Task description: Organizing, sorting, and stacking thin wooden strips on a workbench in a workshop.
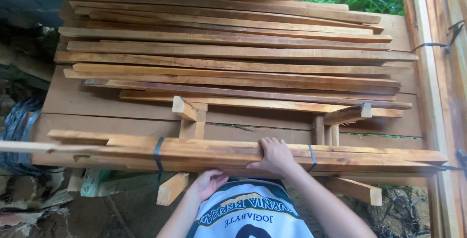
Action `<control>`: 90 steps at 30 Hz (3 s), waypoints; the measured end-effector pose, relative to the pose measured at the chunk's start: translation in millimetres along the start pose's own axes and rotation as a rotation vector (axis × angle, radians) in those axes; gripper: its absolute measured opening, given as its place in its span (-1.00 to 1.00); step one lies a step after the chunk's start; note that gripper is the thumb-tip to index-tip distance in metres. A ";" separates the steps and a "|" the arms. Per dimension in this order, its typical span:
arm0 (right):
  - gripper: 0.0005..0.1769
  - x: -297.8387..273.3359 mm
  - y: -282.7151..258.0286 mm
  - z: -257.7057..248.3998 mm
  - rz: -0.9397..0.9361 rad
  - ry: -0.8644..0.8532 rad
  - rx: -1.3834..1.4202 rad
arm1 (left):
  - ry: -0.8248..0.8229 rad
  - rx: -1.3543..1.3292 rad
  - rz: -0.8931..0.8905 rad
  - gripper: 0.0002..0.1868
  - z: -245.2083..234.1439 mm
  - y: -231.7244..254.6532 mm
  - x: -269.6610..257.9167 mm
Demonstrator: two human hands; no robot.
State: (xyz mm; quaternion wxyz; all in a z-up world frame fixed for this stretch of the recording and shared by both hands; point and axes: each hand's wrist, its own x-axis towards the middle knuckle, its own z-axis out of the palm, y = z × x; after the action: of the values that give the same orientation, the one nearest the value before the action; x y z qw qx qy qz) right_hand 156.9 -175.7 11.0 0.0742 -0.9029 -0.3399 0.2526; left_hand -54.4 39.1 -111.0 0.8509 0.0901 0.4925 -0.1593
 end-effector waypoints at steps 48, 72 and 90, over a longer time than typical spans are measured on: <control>0.14 -124.3 130.9 26.7 0.936 0.378 2.587 | -0.166 2.585 0.250 0.06 311.5 -139.1 69.2; 0.25 -136.0 118.1 6.4 0.923 0.263 2.341 | -0.081 2.623 0.977 -0.14 267.7 -173.3 104.0; 0.12 -69.0 32.3 -5.9 -0.088 0.077 0.048 | 0.207 2.629 0.959 0.00 139.8 -22.3 -16.6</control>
State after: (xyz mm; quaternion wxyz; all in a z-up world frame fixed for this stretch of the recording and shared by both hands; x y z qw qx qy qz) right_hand 134.3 -244.8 34.3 0.1198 -0.8942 -0.3700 0.2220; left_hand 43.0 -22.0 -26.8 0.0765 0.9786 -0.0333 -0.1881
